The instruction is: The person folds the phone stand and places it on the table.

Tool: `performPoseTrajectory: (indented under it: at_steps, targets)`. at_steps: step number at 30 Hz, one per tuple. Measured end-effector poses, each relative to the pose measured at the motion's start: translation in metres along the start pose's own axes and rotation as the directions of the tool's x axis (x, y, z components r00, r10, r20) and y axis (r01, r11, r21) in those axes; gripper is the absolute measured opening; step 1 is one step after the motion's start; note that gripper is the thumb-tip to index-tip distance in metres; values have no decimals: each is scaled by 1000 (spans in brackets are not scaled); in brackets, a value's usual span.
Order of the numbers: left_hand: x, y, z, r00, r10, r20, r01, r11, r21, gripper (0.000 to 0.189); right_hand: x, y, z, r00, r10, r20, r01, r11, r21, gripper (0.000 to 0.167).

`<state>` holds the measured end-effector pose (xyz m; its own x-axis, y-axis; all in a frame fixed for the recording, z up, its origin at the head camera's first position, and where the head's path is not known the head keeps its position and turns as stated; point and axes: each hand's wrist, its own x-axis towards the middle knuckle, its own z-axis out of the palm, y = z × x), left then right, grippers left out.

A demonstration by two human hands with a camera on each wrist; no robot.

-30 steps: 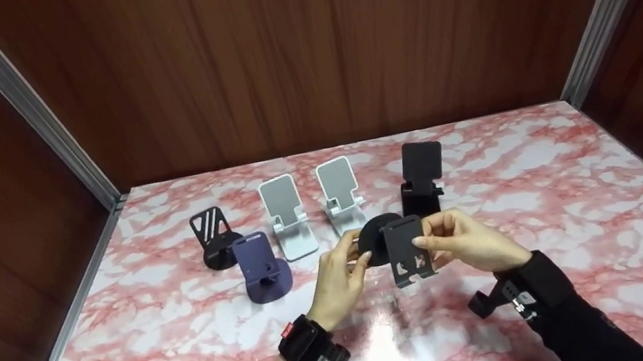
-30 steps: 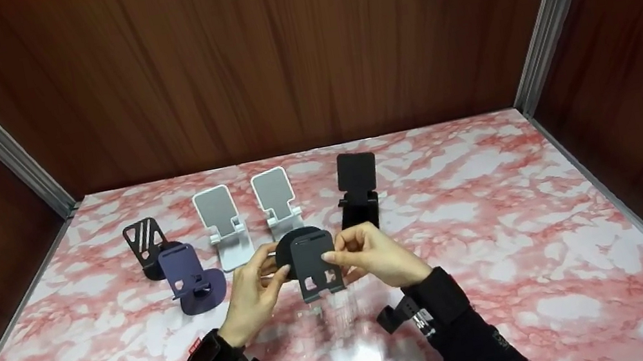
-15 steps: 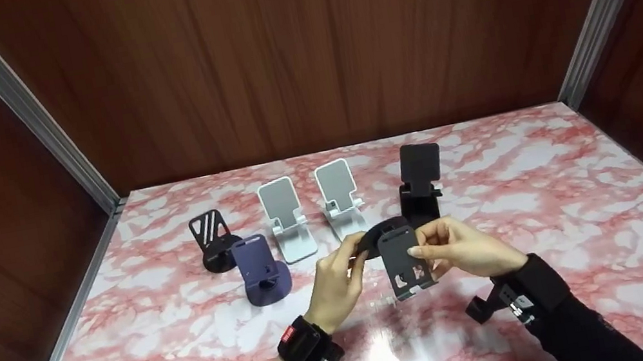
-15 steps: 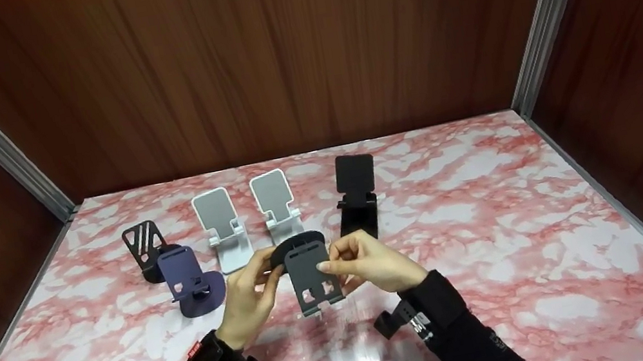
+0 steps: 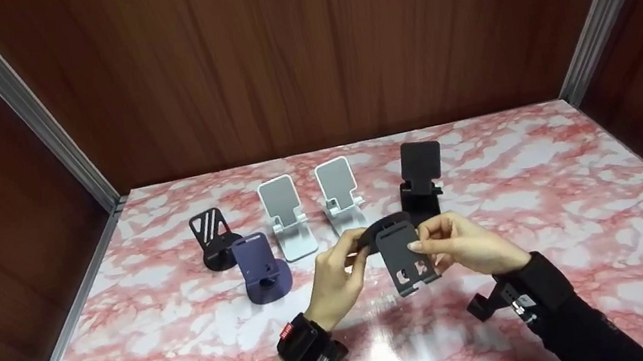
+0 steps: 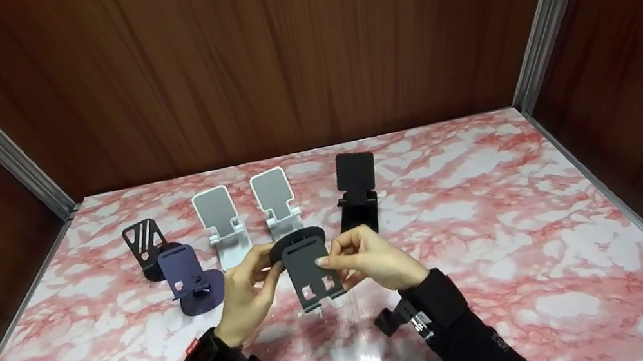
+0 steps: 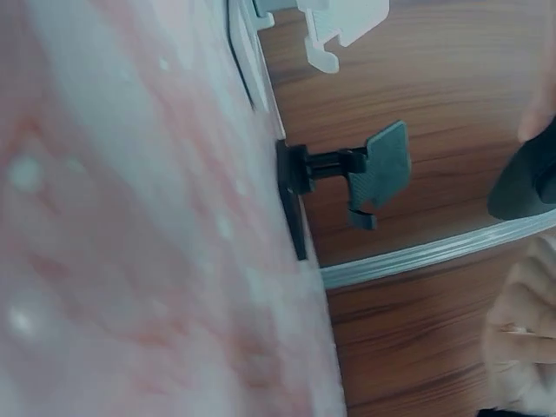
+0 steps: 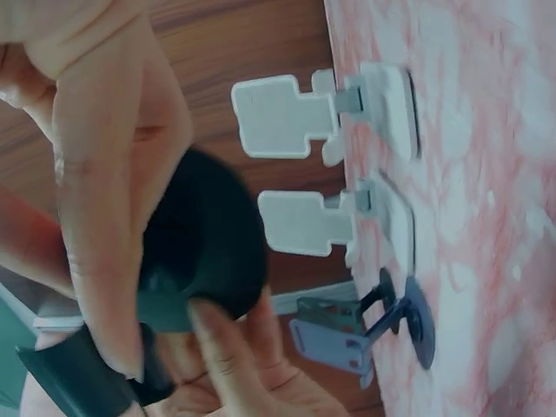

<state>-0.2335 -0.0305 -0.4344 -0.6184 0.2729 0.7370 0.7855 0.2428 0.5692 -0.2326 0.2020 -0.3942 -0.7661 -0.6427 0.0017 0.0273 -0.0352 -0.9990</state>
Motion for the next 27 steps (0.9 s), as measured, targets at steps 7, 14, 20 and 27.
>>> performPoseTrajectory:
  at_steps: [7, 14, 20, 27]
  targets:
    - [5, 11, -4, 988, -152, -18, 150, 986, -78, 19, 3, 0, 4, 981, 9, -194, -32, 993, -112, 30]
    - [13, 35, -12, 946, -320, 45, 323, 924, -207, 17, 3, -3, 7, 975, -47, -216, 18, 991, -135, 43]
    - [13, 31, -10, 915, -391, 100, 400, 851, -339, 20, 3, -2, 5, 983, -67, -173, 69, 998, 3, 36]
    - [11, 17, -9, 834, -503, 226, 547, 705, -452, 30, 6, 4, 4, 975, -52, -216, 61, 998, 34, 31]
